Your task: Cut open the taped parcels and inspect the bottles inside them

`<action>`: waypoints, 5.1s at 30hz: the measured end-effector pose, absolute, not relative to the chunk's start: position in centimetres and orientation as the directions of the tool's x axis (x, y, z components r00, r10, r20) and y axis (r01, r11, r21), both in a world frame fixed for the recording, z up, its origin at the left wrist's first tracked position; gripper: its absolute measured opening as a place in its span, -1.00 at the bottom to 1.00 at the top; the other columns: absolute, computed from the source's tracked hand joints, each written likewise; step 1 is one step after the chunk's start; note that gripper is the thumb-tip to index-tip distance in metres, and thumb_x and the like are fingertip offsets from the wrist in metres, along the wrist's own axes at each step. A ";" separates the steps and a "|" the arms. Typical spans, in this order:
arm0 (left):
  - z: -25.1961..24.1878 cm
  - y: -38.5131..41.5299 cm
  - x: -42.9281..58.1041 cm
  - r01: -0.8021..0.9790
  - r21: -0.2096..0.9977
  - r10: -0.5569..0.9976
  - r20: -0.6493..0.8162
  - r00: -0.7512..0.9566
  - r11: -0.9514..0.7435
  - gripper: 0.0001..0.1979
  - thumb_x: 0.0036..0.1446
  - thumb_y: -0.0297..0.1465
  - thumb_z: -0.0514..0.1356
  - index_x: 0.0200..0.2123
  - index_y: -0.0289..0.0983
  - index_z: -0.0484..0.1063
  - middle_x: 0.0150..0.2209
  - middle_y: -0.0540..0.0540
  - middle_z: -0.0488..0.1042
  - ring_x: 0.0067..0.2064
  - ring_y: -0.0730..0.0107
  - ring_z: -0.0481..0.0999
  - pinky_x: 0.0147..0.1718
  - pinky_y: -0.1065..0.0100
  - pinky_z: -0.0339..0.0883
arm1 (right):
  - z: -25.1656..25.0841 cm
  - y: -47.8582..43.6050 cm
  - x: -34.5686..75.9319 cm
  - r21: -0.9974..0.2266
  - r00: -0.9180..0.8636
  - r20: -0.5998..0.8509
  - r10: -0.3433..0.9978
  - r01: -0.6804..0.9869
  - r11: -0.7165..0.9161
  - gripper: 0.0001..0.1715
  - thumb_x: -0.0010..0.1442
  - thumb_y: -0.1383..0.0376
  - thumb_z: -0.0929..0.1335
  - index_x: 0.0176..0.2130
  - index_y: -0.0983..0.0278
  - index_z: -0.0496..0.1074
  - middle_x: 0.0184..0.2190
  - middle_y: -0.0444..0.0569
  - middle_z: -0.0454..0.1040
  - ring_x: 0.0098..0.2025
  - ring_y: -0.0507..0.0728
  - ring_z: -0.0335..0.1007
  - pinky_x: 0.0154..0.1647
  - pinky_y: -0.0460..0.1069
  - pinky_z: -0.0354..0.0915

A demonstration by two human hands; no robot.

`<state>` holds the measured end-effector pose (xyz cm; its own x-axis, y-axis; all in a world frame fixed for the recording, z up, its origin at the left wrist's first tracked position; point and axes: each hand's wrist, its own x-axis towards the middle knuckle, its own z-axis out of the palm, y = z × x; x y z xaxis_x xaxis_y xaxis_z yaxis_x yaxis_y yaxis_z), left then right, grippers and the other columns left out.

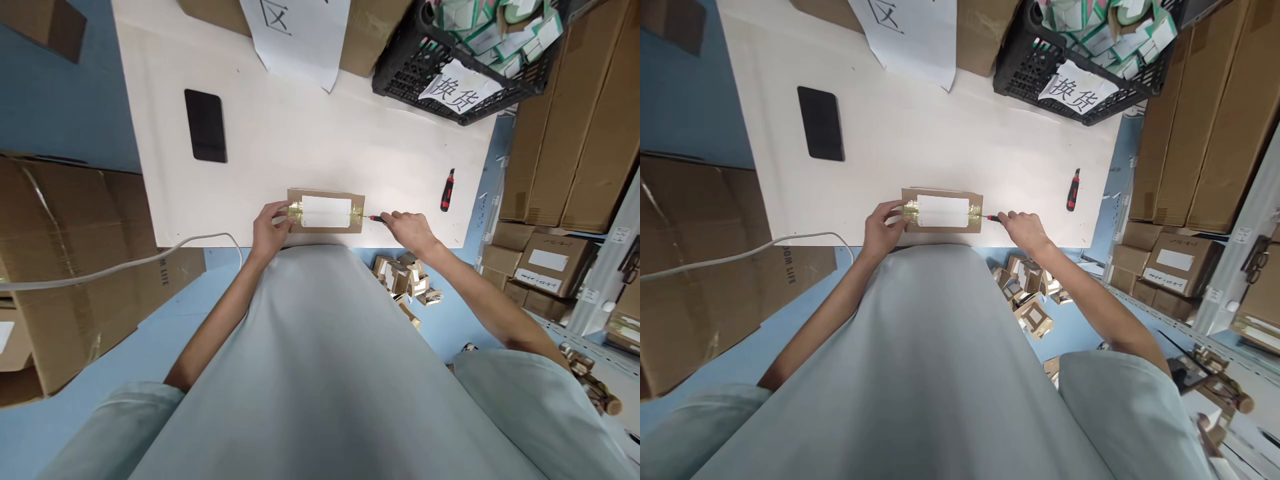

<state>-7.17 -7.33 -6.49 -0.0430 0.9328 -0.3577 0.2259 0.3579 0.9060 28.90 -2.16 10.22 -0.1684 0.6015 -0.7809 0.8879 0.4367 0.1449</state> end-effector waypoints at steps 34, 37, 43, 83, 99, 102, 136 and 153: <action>-8.2 -6.7 -14.3 0.417 0.801 0.892 -0.304 -0.334 0.429 -0.54 0.28 -0.08 0.37 0.15 -0.15 0.69 0.20 -0.26 0.62 0.09 0.08 0.68 0.17 0.05 0.64 | -4.5 -8.8 22.4 -0.706 -0.105 -0.457 0.883 0.647 -0.289 -0.34 0.66 -0.02 0.04 0.38 0.27 0.35 0.10 0.19 0.69 0.09 0.23 0.64 0.17 0.06 0.48; -8.7 -6.8 -15.0 0.472 0.786 0.911 -0.281 -0.302 0.399 -0.57 0.31 -0.12 0.35 0.16 -0.14 0.70 0.11 -0.26 0.57 0.04 0.08 0.65 0.10 0.08 0.64 | -3.1 -8.3 20.1 -0.697 -0.069 -0.444 0.893 0.654 -0.296 -0.30 0.67 -0.08 0.00 0.34 0.21 0.40 0.01 0.10 0.69 0.00 0.22 0.65 0.10 0.05 0.49; -11.1 -6.4 -11.6 0.431 0.800 0.908 -0.351 -0.229 0.418 -0.54 0.27 -0.17 0.32 0.17 -0.17 0.70 0.07 -0.24 0.57 -0.08 0.19 0.62 -0.03 0.17 0.62 | 1.6 -6.0 19.3 -0.576 0.047 -0.390 0.919 0.767 -0.284 -0.25 0.68 -0.09 -0.02 0.40 0.19 0.42 0.06 0.15 0.70 0.02 0.29 0.63 0.10 0.10 0.51; -0.3 2.4 -10.3 0.273 0.942 0.928 -0.268 0.260 0.196 -0.82 0.22 -0.26 0.47 -0.13 -0.16 0.74 -0.03 -0.10 0.74 -0.11 0.19 0.70 0.08 0.08 0.64 | 13.1 -7.3 6.9 -0.130 0.004 -0.642 0.766 0.985 -0.114 -0.26 0.69 0.18 0.17 0.71 0.21 0.12 -0.01 0.11 0.80 0.00 0.35 0.74 0.08 0.09 0.51; -0.5 1.2 -9.4 0.301 0.920 0.934 -0.312 0.175 0.251 -0.83 0.16 -0.33 0.51 -0.16 -0.17 0.72 -0.06 -0.08 0.74 -0.11 0.18 0.70 0.06 0.04 0.66 | 15.2 -6.8 4.8 0.010 0.084 -0.788 0.610 0.992 -0.124 -0.26 0.73 0.20 0.10 0.73 0.20 -0.02 0.06 0.23 0.75 0.05 0.34 0.73 0.09 0.16 0.56; -0.4 1.2 -9.3 0.313 0.916 0.937 -0.312 0.159 0.251 -0.84 0.17 -0.34 0.51 -0.17 -0.18 0.72 -0.05 -0.09 0.74 -0.13 0.21 0.69 0.07 0.04 0.66 | 15.2 -7.5 5.3 0.009 0.074 -0.793 0.605 0.994 -0.110 -0.26 0.72 0.20 0.11 0.73 0.18 -0.02 0.06 0.22 0.75 0.04 0.34 0.74 0.07 0.15 0.57; 2.0 -2.0 1.6 0.530 0.838 0.939 -0.067 0.337 -0.130 -0.68 0.53 0.05 0.21 0.01 0.01 0.61 0.25 -0.11 0.64 0.64 -0.18 0.25 0.65 -0.47 -0.19 | 12.6 -8.3 19.4 -0.215 0.022 -0.608 0.794 0.958 -0.191 -0.14 0.64 0.23 0.06 0.76 0.23 -0.20 0.21 0.19 0.68 0.14 0.38 0.61 0.12 0.15 0.51; 0.9 -2.9 1.1 0.458 0.878 0.946 -0.019 0.323 -0.139 -0.75 0.50 0.00 0.27 -0.04 0.02 0.63 0.27 -0.13 0.66 0.68 -0.19 0.19 0.63 -0.48 -0.13 | 13.9 -5.9 12.3 0.109 0.180 -0.661 0.728 0.983 -0.145 -0.01 0.65 0.27 0.20 0.76 0.28 -0.42 0.07 0.34 0.68 0.09 0.35 0.72 0.12 0.18 0.59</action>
